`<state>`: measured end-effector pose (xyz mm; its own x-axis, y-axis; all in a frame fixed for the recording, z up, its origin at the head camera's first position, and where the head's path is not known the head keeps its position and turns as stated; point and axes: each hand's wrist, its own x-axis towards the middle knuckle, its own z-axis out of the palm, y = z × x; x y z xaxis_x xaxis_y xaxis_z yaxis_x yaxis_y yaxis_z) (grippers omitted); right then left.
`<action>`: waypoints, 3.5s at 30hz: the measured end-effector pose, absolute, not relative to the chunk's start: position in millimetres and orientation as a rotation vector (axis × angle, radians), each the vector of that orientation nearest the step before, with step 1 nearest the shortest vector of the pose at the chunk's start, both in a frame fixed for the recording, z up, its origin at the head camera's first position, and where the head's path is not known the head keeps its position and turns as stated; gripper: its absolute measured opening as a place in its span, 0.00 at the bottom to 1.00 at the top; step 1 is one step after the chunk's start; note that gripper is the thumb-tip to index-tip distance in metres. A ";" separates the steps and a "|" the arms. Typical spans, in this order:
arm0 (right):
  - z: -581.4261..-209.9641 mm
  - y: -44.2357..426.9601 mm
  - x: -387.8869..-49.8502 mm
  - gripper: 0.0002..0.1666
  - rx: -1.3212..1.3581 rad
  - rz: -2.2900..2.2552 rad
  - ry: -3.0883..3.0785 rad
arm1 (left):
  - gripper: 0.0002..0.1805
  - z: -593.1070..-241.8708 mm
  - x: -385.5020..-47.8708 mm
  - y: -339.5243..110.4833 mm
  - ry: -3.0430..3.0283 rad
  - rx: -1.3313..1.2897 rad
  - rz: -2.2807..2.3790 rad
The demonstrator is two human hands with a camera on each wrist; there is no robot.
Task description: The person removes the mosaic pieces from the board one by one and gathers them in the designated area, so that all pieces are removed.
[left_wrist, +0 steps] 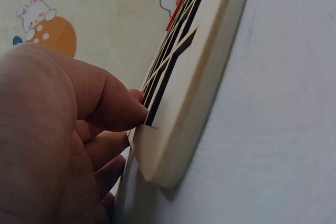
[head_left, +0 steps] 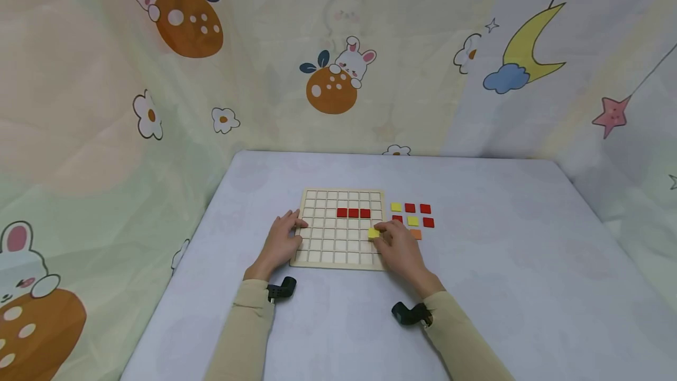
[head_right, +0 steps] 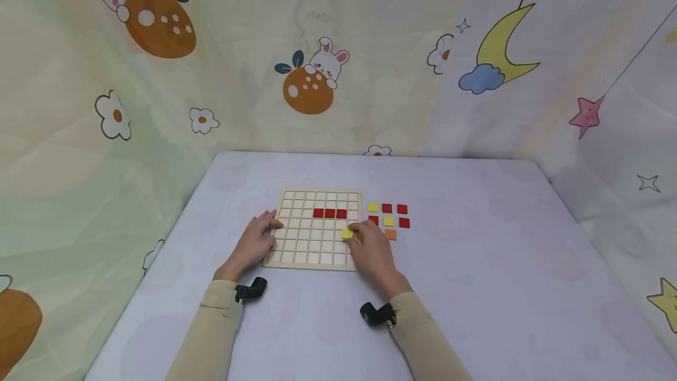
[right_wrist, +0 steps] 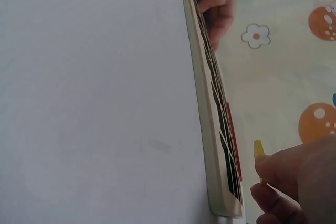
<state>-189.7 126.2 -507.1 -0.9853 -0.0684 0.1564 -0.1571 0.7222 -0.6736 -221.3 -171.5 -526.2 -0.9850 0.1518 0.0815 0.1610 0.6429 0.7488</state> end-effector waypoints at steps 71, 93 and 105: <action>-524.4 223.0 -183.3 0.21 -0.234 0.991 -2.741 | 0.20 -526.0 -220.9 -170.9 -2.829 -0.272 -1.289; -525.0 225.0 -184.3 0.20 -0.214 0.989 -2.746 | 0.19 -528.1 -222.4 -171.8 -2.830 -0.264 -1.294; -523.9 225.1 -185.9 0.19 -0.214 0.991 -2.797 | 0.19 -527.5 -222.1 -171.3 -2.835 -0.258 -1.278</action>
